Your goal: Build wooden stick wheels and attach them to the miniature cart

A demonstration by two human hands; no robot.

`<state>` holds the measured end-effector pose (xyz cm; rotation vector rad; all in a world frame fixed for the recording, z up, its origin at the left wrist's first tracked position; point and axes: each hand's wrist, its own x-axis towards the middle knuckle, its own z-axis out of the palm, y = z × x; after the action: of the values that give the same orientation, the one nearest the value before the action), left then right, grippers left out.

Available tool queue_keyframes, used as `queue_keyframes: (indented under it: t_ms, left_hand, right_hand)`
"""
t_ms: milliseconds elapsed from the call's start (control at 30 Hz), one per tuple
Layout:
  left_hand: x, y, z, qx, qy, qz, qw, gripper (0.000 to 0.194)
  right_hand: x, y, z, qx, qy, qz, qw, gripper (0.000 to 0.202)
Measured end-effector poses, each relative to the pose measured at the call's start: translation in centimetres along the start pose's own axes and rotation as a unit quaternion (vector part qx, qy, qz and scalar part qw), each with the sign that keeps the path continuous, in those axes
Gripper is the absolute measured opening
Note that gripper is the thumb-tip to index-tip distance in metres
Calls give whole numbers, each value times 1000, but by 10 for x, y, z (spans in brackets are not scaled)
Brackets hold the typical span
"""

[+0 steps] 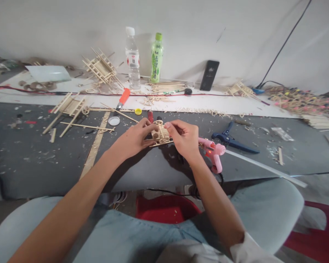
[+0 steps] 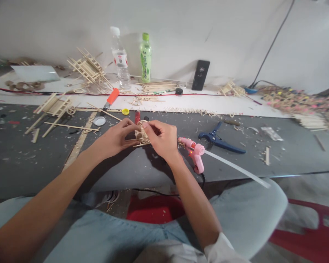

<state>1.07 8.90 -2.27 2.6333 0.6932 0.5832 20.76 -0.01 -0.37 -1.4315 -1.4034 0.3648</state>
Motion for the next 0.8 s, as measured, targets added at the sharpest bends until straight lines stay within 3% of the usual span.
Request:
queue_keyframes:
  t_ms: [100,367,533,800]
  left_hand:
    - [-1,3,0,9,1,6,1000,43]
    - [-2,5,-2,24,16,15,999,31]
    - [0,5,-1,38,41,29,998,48]
    - [-3,1,-1,32,74,33,996,36]
  right_hand:
    - [0,0,0,2,-1,-2,1000,36]
    - [-1,-1,0,4,8,-5,1000,38]
    - [-4,0,-2,12,33,-17,999,35]
    - [-5,5,-2,22,72,-36,997,38]
